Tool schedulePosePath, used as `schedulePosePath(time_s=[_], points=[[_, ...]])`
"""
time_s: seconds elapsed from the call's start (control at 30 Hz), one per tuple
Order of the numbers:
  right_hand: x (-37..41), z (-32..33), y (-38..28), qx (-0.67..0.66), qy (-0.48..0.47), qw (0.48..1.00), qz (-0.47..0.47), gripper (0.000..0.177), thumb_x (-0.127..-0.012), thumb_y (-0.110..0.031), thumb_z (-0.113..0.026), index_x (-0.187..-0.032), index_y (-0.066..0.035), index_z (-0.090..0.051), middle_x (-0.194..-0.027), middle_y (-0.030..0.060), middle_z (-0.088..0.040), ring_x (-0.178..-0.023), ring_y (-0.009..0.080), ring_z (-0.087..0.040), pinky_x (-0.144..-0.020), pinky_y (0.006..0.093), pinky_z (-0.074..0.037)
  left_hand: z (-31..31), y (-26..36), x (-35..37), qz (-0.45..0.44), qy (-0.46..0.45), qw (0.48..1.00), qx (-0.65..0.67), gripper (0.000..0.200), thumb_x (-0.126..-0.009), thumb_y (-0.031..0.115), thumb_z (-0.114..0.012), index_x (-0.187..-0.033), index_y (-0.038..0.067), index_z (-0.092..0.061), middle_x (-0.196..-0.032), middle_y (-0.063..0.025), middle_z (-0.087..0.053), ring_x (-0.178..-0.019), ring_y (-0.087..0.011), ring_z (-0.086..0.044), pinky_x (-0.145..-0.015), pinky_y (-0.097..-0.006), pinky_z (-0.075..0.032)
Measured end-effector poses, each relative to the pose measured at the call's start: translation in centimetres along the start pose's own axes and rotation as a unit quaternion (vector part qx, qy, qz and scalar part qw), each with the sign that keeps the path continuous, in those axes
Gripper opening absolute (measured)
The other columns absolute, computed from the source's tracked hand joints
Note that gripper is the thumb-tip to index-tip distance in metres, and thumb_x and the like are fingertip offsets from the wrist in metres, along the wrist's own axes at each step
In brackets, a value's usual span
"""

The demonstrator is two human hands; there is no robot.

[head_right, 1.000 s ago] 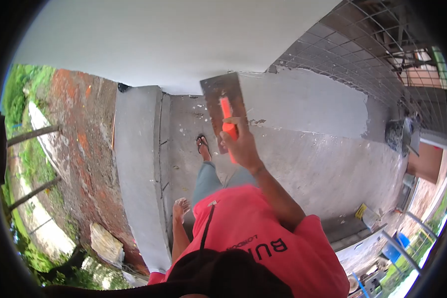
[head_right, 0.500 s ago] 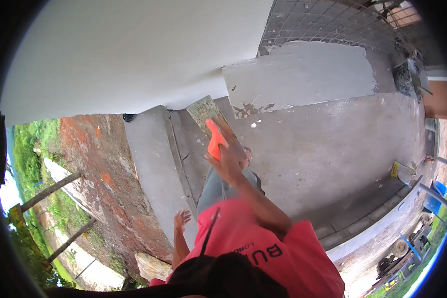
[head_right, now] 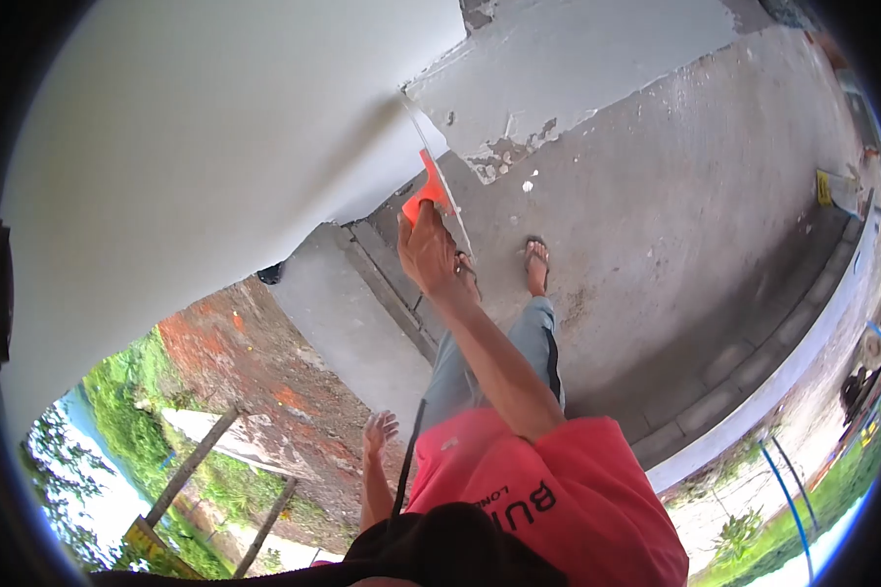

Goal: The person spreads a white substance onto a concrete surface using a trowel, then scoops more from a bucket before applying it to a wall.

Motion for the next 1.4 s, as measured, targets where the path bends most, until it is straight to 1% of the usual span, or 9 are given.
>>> schedulePosePath(time_s=[0.13,0.17,0.47,0.8,1.0,1.1,1.17,1.23,1.4], points=[[-0.9,-1.5,-0.4,-0.015,0.023,1.0,0.005,0.037,-0.092,-0.029,-0.055,-0.112,-0.001,-0.044,-0.104,0.0248,-0.059,-0.095,0.0432,-0.06,-0.08,0.0508,-0.048,4.6,1.7,-2.8,-0.076,-0.054,0.996,-0.015,0.042,-0.095,0.035,-0.053,-0.122,0.004,-0.055,-0.114,-0.014,-0.063,-0.099,-0.0238,-0.063,-0.082,-0.0368,-0.052],[-1.0,-1.5,-0.7,-0.008,0.03,1.0,0.007,0.036,-0.091,-0.028,-0.056,-0.113,-0.001,-0.044,-0.103,0.0242,-0.059,-0.094,0.0427,-0.06,-0.079,0.0511,-0.049,5.0,2.3,-3.4,-0.051,-0.057,0.995,0.064,0.041,-0.095,0.034,-0.053,-0.121,0.003,-0.055,-0.111,-0.0136,-0.064,-0.096,-0.0237,-0.063,-0.081,-0.0363,-0.052],[-0.6,-0.1,0.8,-0.002,0.064,0.998,-0.022,0.038,-0.089,-0.028,-0.058,-0.116,-0.004,-0.047,-0.104,0.0232,-0.061,-0.096,0.0416,-0.061,-0.081,0.0504,-0.049,4.3,2.7,-4.2,-0.028,-0.069,0.996,-0.042,0.04,-0.095,0.033,-0.054,-0.12,0.002,-0.057,-0.11,-0.0137,-0.065,-0.095,-0.0249,-0.065,-0.079,-0.0346,-0.053],[7.8,4.3,5.2,-0.036,0.069,0.995,-0.057,0.035,-0.089,-0.026,-0.058,-0.111,-0.001,-0.051,-0.102,0.0245,-0.061,-0.096,0.0431,-0.058,-0.081,0.0481,-0.046,4.8,1.2,-4.5,-0.046,-0.111,0.992,-0.039,0.038,-0.095,0.036,-0.054,-0.117,0.006,-0.057,-0.108,-0.0113,-0.065,-0.093,-0.0228,-0.064,-0.078,-0.0356,-0.052],[13.1,8.3,6.2,-0.014,0.063,0.997,-0.045,0.033,-0.09,-0.024,-0.058,-0.11,0.002,-0.05,-0.099,0.0239,-0.06,-0.09,0.0435,-0.06,-0.074,0.0497,-0.047,3.3,2.6,-3.9,-0.074,-0.117,0.988,-0.063,0.038,-0.093,0.038,-0.055,-0.117,0.008,-0.058,-0.106,-0.0097,-0.065,-0.089,-0.0215,-0.065,-0.074,-0.0353,-0.052],[13.4,12.7,5.1,-0.022,0.084,0.995,0.038,0.031,-0.089,-0.022,-0.058,-0.108,0.002,-0.052,-0.096,0.024,-0.061,-0.085,0.0406,-0.061,-0.072,0.0475,-0.047,3.3,1.2,-7.1,-0.055,-0.11,0.992,-0.038,0.037,-0.094,0.035,-0.052,-0.118,0.008,-0.057,-0.109,-0.0107,-0.064,-0.088,-0.0236,-0.065,-0.074,-0.0384,-0.051],[11.9,17.0,3.6,-0.1,-0.004,0.995,0.01,0.033,-0.088,-0.022,-0.059,-0.11,0.003,-0.051,-0.095,0.0241,-0.061,-0.083,0.039,-0.061,-0.073,0.0452,-0.047,2.8,0.7,-8.6,-0.043,-0.118,0.992,-0.015,0.035,-0.096,0.032,-0.046,-0.121,0.01,-0.056,-0.116,-0.0128,-0.063,-0.091,-0.0284,-0.065,-0.076,-0.0444,-0.05],[9.2,19.9,2.6,-0.143,-0.059,0.987,-0.037,0.04,-0.087,-0.028,-0.061,-0.112,0.003,-0.052,-0.093,0.0244,-0.062,-0.08,0.0366,-0.061,-0.074,0.0411,-0.048,0.7,2.7,-8.2,-0.048,-0.108,0.993,-0.03,0.035,-0.096,0.034,-0.047,-0.116,0.008,-0.058,-0.113,-0.0132,-0.064,-0.088,-0.0262,-0.065,-0.072,-0.0407,-0.051],[3.0,23.2,0.9,0.064,-0.009,0.997,0.051,0.047,-0.086,-0.039,-0.062,-0.109,0.001,-0.055,-0.096,0.0253,-0.064,-0.091,0.0415,-0.063,-0.075,0.0421,-0.049,-2.9,8.9,-5.8,-0.119,-0.085,0.989,-0.02,0.037,-0.096,0.036,-0.048,-0.115,0.005,-0.059,-0.108,-0.0124,-0.065,-0.088,-0.0228,-0.064,-0.073,-0.0356,-0.052]])
Point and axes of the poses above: each hand's wrist, its own x-axis away from the middle knuckle, its own z-axis out of the back of the hand, y = z × x, the point moved 1 cm from there along -x, towards the middle knuckle
